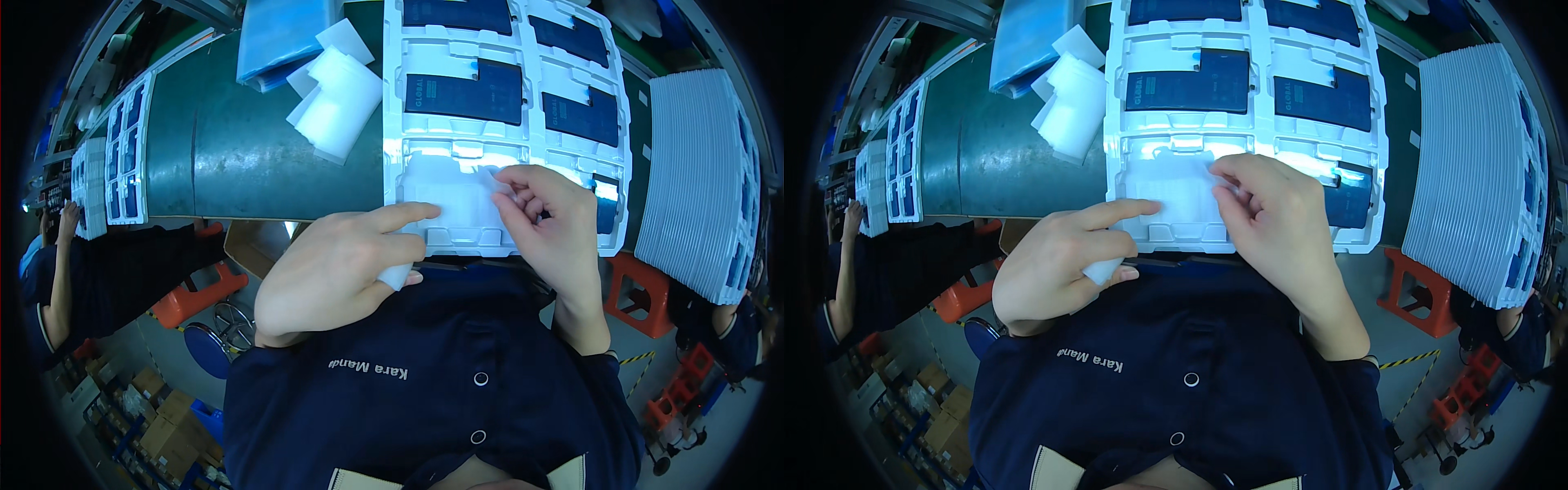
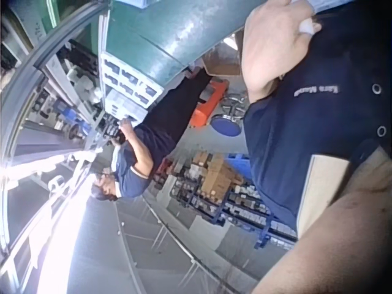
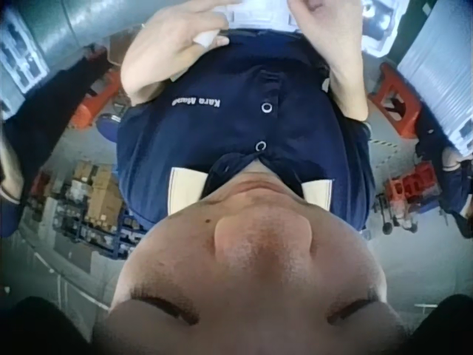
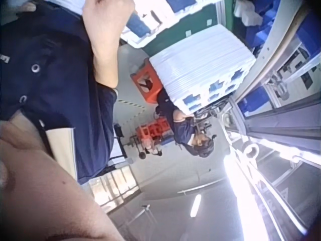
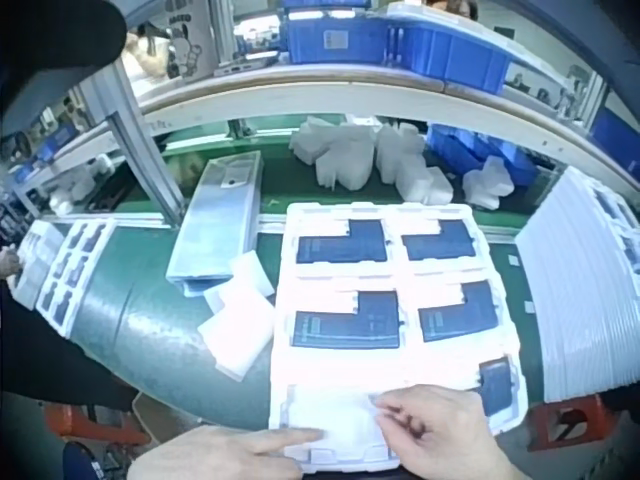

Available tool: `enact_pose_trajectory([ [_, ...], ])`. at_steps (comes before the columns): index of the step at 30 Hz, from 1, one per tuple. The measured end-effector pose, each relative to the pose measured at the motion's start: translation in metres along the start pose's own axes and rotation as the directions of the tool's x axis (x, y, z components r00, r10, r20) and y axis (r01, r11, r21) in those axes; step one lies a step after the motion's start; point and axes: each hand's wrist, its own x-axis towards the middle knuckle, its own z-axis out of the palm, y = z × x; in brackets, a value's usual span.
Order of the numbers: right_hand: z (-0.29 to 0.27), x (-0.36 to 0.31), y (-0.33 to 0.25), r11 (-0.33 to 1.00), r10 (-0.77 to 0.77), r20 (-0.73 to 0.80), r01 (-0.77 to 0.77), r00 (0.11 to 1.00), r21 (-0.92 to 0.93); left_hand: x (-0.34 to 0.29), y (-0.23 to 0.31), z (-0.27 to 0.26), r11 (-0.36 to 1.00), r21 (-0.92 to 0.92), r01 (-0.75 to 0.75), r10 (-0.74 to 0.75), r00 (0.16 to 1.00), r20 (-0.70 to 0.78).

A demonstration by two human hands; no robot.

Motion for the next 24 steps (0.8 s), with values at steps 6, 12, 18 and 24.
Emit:
enact_pose_trajectory([
  [6,-0.008,0.004,-0.004,0.988,-0.068,-0.092,0.054,0.993,-0.142,0.006,-0.010,-0.006,0.993,-0.120,-0.001,-0.003,0.999,-0.034],
  [12,-0.025,0.004,0.028,0.973,-0.144,0.046,0.134,0.988,0.186,0.020,-0.005,0.008,0.986,-0.090,0.144,-0.158,0.970,-0.186],
  [18,-0.032,0.004,0.015,0.994,-0.052,0.092,0.043,0.994,0.099,0.024,-0.004,0.015,0.972,-0.008,0.235,-0.227,0.931,-0.287],
  [24,-0.022,0.011,0.021,0.992,-0.116,0.054,0.113,0.992,0.055,0.024,-0.002,0.021,0.966,0.084,0.243,-0.193,0.902,-0.386],
])
